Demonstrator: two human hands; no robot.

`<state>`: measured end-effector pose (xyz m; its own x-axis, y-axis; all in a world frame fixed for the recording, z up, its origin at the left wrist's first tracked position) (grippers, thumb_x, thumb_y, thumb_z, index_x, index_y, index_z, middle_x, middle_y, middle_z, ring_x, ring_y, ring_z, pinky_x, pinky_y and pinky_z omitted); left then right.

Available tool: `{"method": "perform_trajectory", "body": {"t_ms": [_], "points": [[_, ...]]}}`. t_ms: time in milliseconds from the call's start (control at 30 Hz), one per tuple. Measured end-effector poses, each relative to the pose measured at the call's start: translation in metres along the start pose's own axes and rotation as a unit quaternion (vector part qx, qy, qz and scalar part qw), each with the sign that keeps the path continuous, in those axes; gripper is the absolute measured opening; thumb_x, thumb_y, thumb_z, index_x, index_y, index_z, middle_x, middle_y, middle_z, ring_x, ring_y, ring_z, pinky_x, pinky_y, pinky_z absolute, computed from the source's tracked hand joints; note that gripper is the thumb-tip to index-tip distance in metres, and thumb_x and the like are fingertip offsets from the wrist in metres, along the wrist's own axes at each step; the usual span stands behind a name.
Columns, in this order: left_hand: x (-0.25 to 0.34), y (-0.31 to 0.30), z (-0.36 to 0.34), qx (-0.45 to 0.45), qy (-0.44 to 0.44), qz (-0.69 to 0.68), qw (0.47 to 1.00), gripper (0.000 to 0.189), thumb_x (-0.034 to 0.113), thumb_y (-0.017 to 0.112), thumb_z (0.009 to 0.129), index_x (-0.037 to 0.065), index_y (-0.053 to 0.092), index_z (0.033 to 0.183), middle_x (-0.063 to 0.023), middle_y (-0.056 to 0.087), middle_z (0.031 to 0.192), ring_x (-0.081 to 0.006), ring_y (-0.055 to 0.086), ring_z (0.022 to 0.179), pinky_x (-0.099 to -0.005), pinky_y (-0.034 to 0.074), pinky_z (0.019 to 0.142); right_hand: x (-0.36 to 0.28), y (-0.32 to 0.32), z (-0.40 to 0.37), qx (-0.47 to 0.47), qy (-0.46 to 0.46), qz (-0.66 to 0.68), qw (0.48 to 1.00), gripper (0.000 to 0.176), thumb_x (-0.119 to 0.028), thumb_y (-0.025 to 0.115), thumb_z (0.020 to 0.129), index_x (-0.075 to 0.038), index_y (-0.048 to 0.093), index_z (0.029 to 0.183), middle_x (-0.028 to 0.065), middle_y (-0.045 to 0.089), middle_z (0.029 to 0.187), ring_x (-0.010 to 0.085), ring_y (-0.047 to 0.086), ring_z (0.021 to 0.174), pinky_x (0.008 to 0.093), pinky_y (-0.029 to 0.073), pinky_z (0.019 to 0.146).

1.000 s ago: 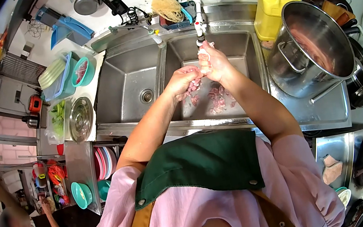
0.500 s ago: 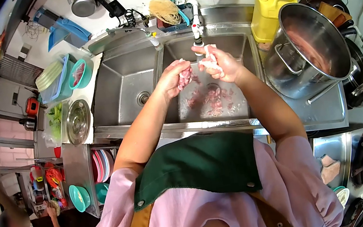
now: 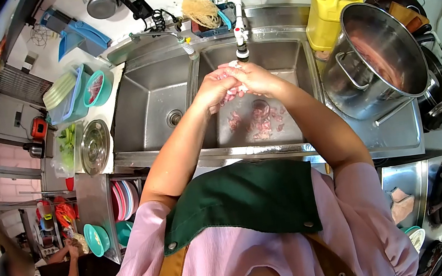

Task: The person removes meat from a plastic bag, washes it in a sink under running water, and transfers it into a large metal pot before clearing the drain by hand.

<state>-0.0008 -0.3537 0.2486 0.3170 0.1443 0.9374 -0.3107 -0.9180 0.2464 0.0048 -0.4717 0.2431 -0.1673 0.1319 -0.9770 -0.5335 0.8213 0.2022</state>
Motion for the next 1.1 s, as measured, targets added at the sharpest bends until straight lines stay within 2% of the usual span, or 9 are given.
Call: {"method": "perform_trajectory", "body": {"t_ms": [167,400,533,700,833,933,1000,1033,1100], "points": [[0.002,-0.015,-0.005,-0.003,-0.060,0.039,0.997,0.014,0.006,0.062,0.069,0.004,0.055,0.080,-0.0001,0.054,0.062,-0.0051,0.045,0.046,-0.0171,0.034,0.038,0.004,-0.022,0.001,0.072,-0.003,-0.120,0.990,0.019,-0.017,0.051,0.082,-0.003,0.054,0.094,0.0033,0.055,0.073,0.0068,0.049,0.060,0.0197,0.039,0.051],[-0.009,-0.023,0.003,-0.021,-0.048,-0.081,0.995,0.010,0.003,0.055,0.070,0.005,0.050,0.079,-0.0022,0.051,0.060,-0.0089,0.044,0.045,-0.0207,0.037,0.040,-0.002,-0.005,-0.004,0.078,-0.014,0.025,0.997,0.014,-0.018,0.050,0.082,-0.005,0.052,0.087,-0.0002,0.050,0.067,0.0013,0.038,0.047,0.0169,0.024,0.035],[-0.001,-0.022,0.004,0.014,-0.003,-0.096,0.995,0.016,-0.002,0.049,0.066,0.005,0.048,0.081,-0.0054,0.052,0.063,-0.0105,0.045,0.046,-0.0228,0.038,0.041,0.001,-0.003,-0.006,0.061,-0.026,0.099,0.993,0.013,-0.019,0.049,0.083,-0.007,0.051,0.088,-0.0002,0.050,0.066,0.0015,0.034,0.044,0.0170,0.024,0.035],[0.006,-0.025,0.007,-0.001,0.004,-0.083,0.997,0.018,0.000,0.050,0.067,0.004,0.046,0.084,-0.0057,0.052,0.062,-0.0107,0.047,0.047,-0.0225,0.038,0.041,0.005,0.001,-0.006,0.043,-0.057,0.371,0.926,0.009,-0.017,0.047,0.085,-0.009,0.048,0.087,0.0021,0.048,0.067,0.0051,0.034,0.042,0.0173,0.024,0.034],[0.011,-0.023,0.006,0.002,0.013,-0.112,0.994,0.017,0.001,0.051,0.068,0.004,0.046,0.084,-0.0062,0.052,0.063,-0.0114,0.047,0.046,-0.0226,0.038,0.040,0.000,0.005,-0.011,0.040,-0.073,0.417,0.905,0.007,-0.015,0.045,0.085,-0.008,0.048,0.085,0.0027,0.047,0.067,0.0059,0.034,0.042,0.0173,0.024,0.033],[0.013,-0.022,0.005,-0.024,0.006,-0.185,0.982,0.014,0.004,0.051,0.069,0.009,0.045,0.081,-0.0086,0.051,0.069,-0.0138,0.046,0.049,-0.0226,0.037,0.035,-0.004,-0.003,-0.013,-0.041,-0.109,0.467,0.877,0.005,-0.014,0.047,0.084,-0.009,0.048,0.085,0.0023,0.047,0.067,0.0066,0.035,0.042,0.0176,0.027,0.034],[0.008,-0.034,0.009,-0.057,0.001,-0.238,0.970,0.014,0.003,0.050,0.068,0.009,0.045,0.079,-0.0079,0.051,0.066,-0.0138,0.046,0.048,-0.0230,0.038,0.037,-0.019,-0.012,-0.018,-0.009,-0.172,0.426,0.888,0.006,-0.013,0.048,0.083,-0.007,0.048,0.084,0.0016,0.045,0.065,0.0069,0.035,0.042,0.0171,0.029,0.035],[0.005,-0.041,0.011,-0.090,-0.004,-0.289,0.953,0.014,0.002,0.050,0.067,0.009,0.045,0.078,-0.0073,0.050,0.064,-0.0138,0.047,0.048,-0.0233,0.040,0.039,-0.035,-0.022,-0.024,0.080,-0.263,0.271,0.922,0.009,-0.015,0.047,0.084,-0.006,0.049,0.082,0.0001,0.043,0.061,0.0062,0.034,0.042,0.0167,0.032,0.035],[-0.003,-0.064,0.015,-0.085,0.003,-0.294,0.952,0.012,0.003,0.047,0.067,0.010,0.044,0.075,-0.0052,0.046,0.062,-0.0120,0.044,0.047,-0.0180,0.034,0.032,-0.059,-0.039,-0.036,0.175,-0.191,0.424,0.868,0.004,-0.009,0.043,0.081,-0.006,0.047,0.081,-0.0023,0.035,0.056,0.0050,0.029,0.039,0.0177,0.022,0.031]]}}
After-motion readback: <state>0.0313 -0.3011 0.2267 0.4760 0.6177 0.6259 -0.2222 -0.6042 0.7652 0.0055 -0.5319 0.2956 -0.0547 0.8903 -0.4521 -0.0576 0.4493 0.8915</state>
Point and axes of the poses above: each hand's wrist, its own z-axis towards the middle knuckle, its own y-axis out of the palm, x = y × z, the point moved 2 cm from there along z, towards the middle knuckle
